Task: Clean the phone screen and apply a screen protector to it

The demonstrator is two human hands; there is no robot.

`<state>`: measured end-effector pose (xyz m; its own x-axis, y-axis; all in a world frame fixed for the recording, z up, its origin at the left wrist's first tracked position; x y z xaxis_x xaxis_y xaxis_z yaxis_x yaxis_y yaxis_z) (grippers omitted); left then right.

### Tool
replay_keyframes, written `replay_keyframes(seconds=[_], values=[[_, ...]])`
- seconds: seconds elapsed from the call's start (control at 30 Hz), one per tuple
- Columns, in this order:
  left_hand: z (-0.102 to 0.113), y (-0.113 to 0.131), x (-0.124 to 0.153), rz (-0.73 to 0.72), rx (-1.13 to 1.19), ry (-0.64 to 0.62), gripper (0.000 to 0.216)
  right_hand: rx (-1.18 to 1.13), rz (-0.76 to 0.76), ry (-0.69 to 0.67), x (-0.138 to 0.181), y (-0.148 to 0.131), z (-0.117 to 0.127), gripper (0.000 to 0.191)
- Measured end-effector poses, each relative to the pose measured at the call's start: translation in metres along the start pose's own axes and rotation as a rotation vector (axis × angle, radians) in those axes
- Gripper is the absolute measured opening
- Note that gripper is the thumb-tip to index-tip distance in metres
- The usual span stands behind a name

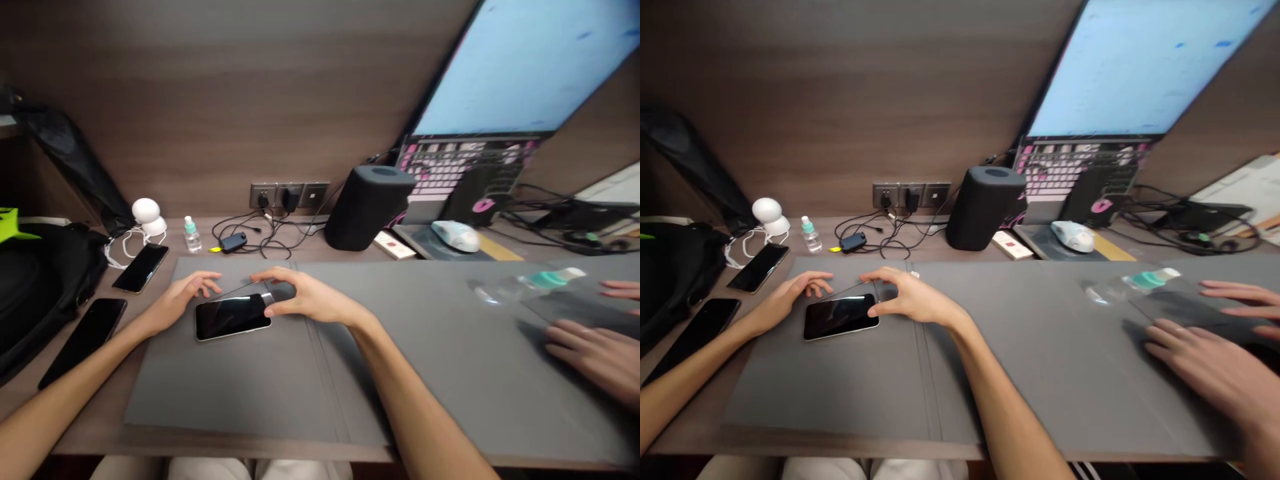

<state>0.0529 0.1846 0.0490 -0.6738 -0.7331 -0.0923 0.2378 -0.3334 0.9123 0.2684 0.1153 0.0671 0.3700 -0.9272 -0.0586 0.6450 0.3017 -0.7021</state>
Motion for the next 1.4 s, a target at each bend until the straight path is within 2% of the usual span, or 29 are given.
replay_keyframes(seconds=[0.2, 0.3, 0.4, 0.47, 0.53, 0.63, 0.73, 0.9, 1.03, 1.2, 1.4], values=[[-0.005, 0.002, 0.002, 0.005, 0.042, 0.004, 0.061, 0.063, -0.017, -0.050, -0.002, 0.007, -0.013, 0.059], [-0.003, 0.002, 0.002, 0.013, 0.021, 0.010, 0.052, 0.103, -0.020, -0.069, -0.003, 0.010, -0.018, 0.060], [-0.006, 0.004, 0.004, 0.049, -0.043, -0.082, 0.044, 0.154, -0.010, -0.060, -0.003, 0.013, -0.020, 0.061], [-0.012, 0.010, 0.008, 0.041, -0.122, -0.190, 0.058, 0.183, 0.006, -0.051, -0.003, 0.014, -0.022, 0.061], [-0.018, 0.017, 0.013, 0.012, -0.240, -0.289, 0.082, 0.211, 0.026, -0.041, -0.002, 0.014, -0.023, 0.061], [-0.024, 0.024, 0.020, -0.014, -0.415, -0.344, 0.102, 0.256, 0.037, -0.042, -0.001, 0.009, -0.025, 0.061], [-0.030, 0.025, 0.024, -0.036, -0.521, -0.321, 0.104, 0.297, 0.014, -0.071, 0.001, 0.003, -0.027, 0.060], [-0.033, 0.013, 0.029, -0.044, -0.546, -0.232, 0.090, 0.339, 0.002, -0.081, 0.007, -0.003, -0.027, 0.059], [-0.030, 0.004, 0.033, -0.074, -0.527, -0.150, 0.083, 0.366, 0.006, -0.080, 0.011, -0.002, -0.029, 0.060], [-0.032, 0.005, 0.039, -0.156, -0.553, -0.089, 0.074, 0.365, 0.030, -0.071, 0.014, -0.001, -0.032, 0.064], [-0.029, 0.003, 0.048, -0.191, -0.631, -0.046, 0.074, 0.324, -0.039, -0.040, 0.018, 0.009, -0.032, 0.070]])
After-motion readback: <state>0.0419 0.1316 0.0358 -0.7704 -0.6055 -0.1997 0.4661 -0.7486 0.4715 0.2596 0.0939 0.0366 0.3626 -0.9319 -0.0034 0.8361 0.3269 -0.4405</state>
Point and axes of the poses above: each hand's wrist, its own x-axis away from the middle knuckle, its own z-axis out of the back of the hand, y = z × x, the point moved 9 cm from there along -x, towards the middle knuckle, and after that the axes turned 13 degrees about x, right-handed, at the moved point
